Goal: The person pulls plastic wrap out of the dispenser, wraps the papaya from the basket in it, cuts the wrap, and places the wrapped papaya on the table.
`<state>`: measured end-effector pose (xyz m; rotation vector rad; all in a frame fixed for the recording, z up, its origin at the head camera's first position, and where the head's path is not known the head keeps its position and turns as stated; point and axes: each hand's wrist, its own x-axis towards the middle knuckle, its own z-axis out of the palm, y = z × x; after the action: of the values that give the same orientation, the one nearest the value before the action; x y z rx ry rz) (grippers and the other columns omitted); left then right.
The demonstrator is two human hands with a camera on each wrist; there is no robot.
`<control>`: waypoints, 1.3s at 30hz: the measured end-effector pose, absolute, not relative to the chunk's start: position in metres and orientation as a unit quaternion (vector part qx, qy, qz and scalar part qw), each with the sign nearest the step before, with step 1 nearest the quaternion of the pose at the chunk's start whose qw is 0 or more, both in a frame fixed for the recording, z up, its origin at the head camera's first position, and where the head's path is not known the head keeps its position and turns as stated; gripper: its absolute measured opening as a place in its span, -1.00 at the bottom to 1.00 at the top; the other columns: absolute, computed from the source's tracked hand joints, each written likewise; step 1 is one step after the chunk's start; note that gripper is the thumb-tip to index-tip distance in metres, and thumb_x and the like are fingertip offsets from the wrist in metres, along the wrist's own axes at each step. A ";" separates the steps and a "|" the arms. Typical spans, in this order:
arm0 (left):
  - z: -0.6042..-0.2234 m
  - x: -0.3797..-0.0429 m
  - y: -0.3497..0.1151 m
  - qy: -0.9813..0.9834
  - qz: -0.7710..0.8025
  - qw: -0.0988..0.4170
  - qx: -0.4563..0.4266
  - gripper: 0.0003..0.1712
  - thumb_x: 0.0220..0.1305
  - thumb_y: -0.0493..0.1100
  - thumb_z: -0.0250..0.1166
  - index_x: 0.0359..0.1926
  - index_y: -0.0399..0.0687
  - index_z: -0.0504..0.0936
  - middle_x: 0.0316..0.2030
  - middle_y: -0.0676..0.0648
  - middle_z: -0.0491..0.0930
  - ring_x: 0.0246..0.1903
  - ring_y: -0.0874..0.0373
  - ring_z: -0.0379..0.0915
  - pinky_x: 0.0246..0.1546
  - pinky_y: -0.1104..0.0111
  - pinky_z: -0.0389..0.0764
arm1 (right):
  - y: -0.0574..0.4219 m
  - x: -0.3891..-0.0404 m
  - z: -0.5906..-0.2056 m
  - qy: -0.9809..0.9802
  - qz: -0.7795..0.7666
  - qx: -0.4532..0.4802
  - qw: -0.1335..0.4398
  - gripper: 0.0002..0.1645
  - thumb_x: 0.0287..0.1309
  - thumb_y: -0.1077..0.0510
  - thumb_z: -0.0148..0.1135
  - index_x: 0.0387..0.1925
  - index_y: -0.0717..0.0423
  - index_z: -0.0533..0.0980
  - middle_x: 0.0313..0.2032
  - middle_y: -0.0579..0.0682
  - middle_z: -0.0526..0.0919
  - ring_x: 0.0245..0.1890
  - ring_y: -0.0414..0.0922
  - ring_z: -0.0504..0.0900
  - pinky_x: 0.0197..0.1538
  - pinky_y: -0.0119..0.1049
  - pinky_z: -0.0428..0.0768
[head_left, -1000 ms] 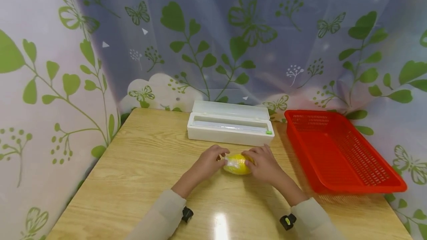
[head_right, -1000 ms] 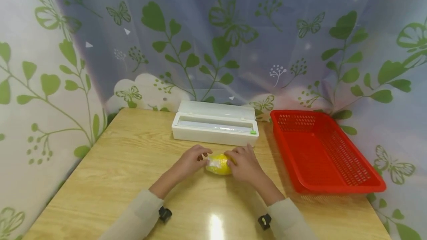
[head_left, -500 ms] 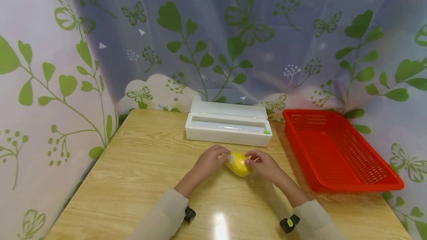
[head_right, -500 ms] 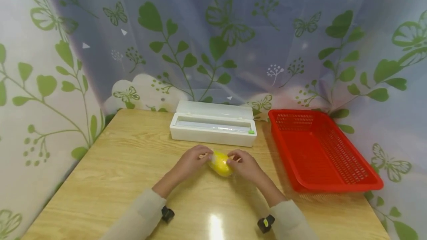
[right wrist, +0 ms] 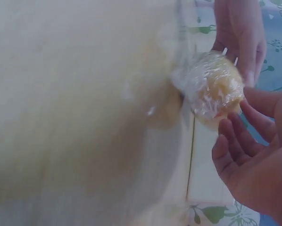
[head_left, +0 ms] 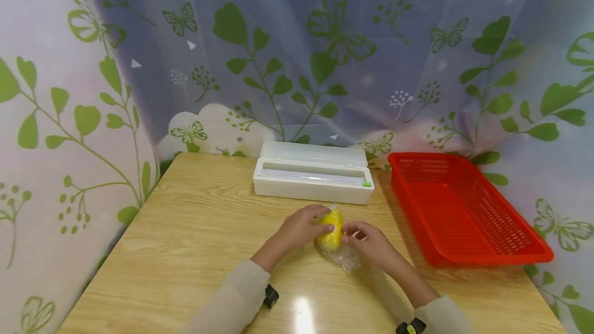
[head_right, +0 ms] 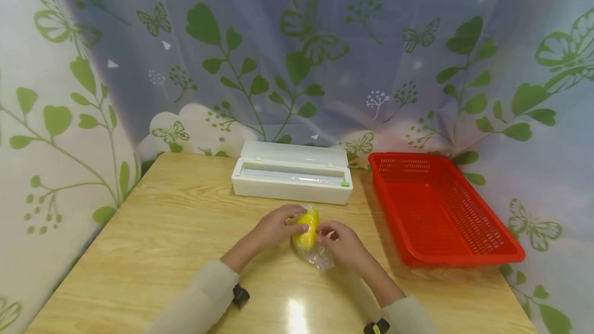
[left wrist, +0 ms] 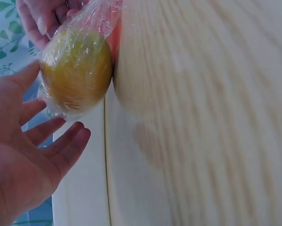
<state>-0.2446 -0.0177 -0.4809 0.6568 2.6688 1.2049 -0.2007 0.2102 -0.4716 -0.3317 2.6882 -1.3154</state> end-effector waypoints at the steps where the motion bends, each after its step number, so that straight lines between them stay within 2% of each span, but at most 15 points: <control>1: -0.481 -0.244 -0.017 0.886 0.401 0.073 0.220 -0.33 0.36 0.29 0.25 0.38 0.17 0.48 0.41 0.01 0.41 0.42 -0.05 0.29 0.38 -0.07 0.34 | 0.212 -0.198 -0.473 0.897 -0.425 -0.108 0.063 -0.73 0.30 0.13 0.34 0.00 0.10 0.62 -0.10 0.02 0.65 -0.15 -0.10 0.57 -0.15 -0.33 0.60; 6: -0.483 -0.243 -0.014 0.884 0.398 0.081 0.232 -0.23 0.31 0.33 0.28 0.43 0.16 0.42 0.44 -0.02 0.35 0.43 -0.06 0.25 0.41 -0.03 0.31 | 0.225 -0.183 -0.482 0.916 -0.379 -0.102 0.087 -0.75 0.26 0.06 0.38 -0.06 -0.02 0.59 -0.14 -0.09 0.64 -0.17 -0.15 0.58 -0.22 -0.35 0.59; 10: -0.484 -0.243 -0.011 0.878 0.409 0.085 0.232 -0.21 0.31 0.28 0.31 0.45 0.10 0.39 0.46 -0.06 0.32 0.44 -0.07 0.23 0.42 0.00 0.30 | 0.228 -0.173 -0.487 0.927 -0.335 -0.141 0.096 -0.77 0.23 0.05 0.40 -0.10 -0.07 0.57 -0.29 -0.17 0.64 -0.27 -0.21 0.57 -0.26 -0.36 0.56; 15: -0.486 -0.244 -0.008 0.872 0.426 0.089 0.224 -0.21 0.31 0.24 0.34 0.45 0.06 0.39 0.45 -0.09 0.31 0.43 -0.08 0.24 0.40 0.02 0.33 | 0.219 -0.162 -0.490 0.930 -0.305 -0.174 0.106 -0.77 0.23 0.04 0.40 -0.10 -0.15 0.57 -0.32 -0.27 0.61 -0.30 -0.28 0.55 -0.25 -0.39 0.54; 20: -0.488 -0.243 -0.005 0.873 0.429 0.088 0.217 -0.20 0.31 0.25 0.33 0.45 0.05 0.39 0.44 -0.08 0.32 0.38 -0.06 0.32 0.34 0.05 0.43 | 0.209 -0.152 -0.490 0.936 -0.257 -0.219 0.097 -0.58 0.16 -0.10 0.45 0.03 -0.18 0.58 -0.29 -0.36 0.57 -0.32 -0.38 0.49 -0.28 -0.41 0.50; 22: -0.488 -0.243 -0.005 0.874 0.428 0.087 0.215 -0.20 0.31 0.26 0.32 0.45 0.04 0.39 0.44 -0.08 0.32 0.36 -0.05 0.35 0.31 0.06 0.47 | 0.206 -0.148 -0.490 0.938 -0.224 -0.254 0.072 -0.50 0.10 -0.11 0.48 0.08 -0.16 0.58 -0.30 -0.37 0.52 -0.37 -0.41 0.43 -0.35 -0.44 0.46; 24: -0.488 -0.243 -0.004 0.875 0.427 0.084 0.213 -0.19 0.31 0.27 0.31 0.45 0.03 0.39 0.44 -0.09 0.32 0.34 -0.05 0.37 0.28 0.07 0.49 | 0.203 -0.146 -0.492 0.937 -0.191 -0.291 0.027 -0.51 0.08 -0.06 0.51 0.06 -0.14 0.61 -0.30 -0.35 0.49 -0.40 -0.44 0.39 -0.40 -0.49 0.42; 29: -0.487 -0.242 -0.003 0.877 0.425 0.077 0.212 -0.20 0.30 0.26 0.32 0.44 0.01 0.40 0.44 -0.09 0.32 0.36 -0.05 0.34 0.28 0.08 0.49 | 0.198 -0.144 -0.495 0.914 -0.142 -0.355 -0.133 -0.75 0.00 0.11 0.58 -0.23 -0.12 0.72 -0.33 -0.31 0.54 -0.42 -0.43 0.42 -0.47 -0.59 0.39; 33: -0.488 -0.242 -0.002 0.875 0.428 0.080 0.214 -0.21 0.31 0.23 0.33 0.44 0.00 0.40 0.44 -0.10 0.32 0.35 -0.05 0.35 0.28 0.09 0.50 | 0.197 -0.147 -0.493 0.884 -0.122 -0.379 -0.244 -0.78 -0.09 0.15 0.61 -0.37 -0.13 0.71 -0.38 -0.29 0.59 -0.45 -0.37 0.52 -0.50 -0.61 0.41; 35: -0.488 -0.242 -0.002 0.873 0.430 0.082 0.215 -0.22 0.32 0.22 0.33 0.44 0.01 0.40 0.44 -0.10 0.32 0.35 -0.05 0.35 0.28 0.10 0.50 | 0.197 -0.150 -0.488 0.875 -0.121 -0.379 -0.276 -0.79 -0.08 0.15 0.59 -0.38 -0.14 0.69 -0.38 -0.29 0.62 -0.46 -0.36 0.58 -0.52 -0.58 0.43; 39: -0.489 -0.242 -0.002 0.871 0.433 0.085 0.215 -0.23 0.32 0.20 0.33 0.44 -0.01 0.40 0.44 -0.10 0.32 0.34 -0.05 0.36 0.26 0.11 0.52 | 0.197 -0.160 -0.476 0.873 -0.133 -0.367 -0.293 -0.86 0.03 0.12 0.52 -0.36 -0.13 0.68 -0.41 -0.30 0.68 -0.49 -0.34 0.64 -0.52 -0.52 0.49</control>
<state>-0.2425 -0.0018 -0.4886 0.6427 2.5986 1.2919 -0.1596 0.1973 -0.4762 -1.4344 3.4117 -0.5198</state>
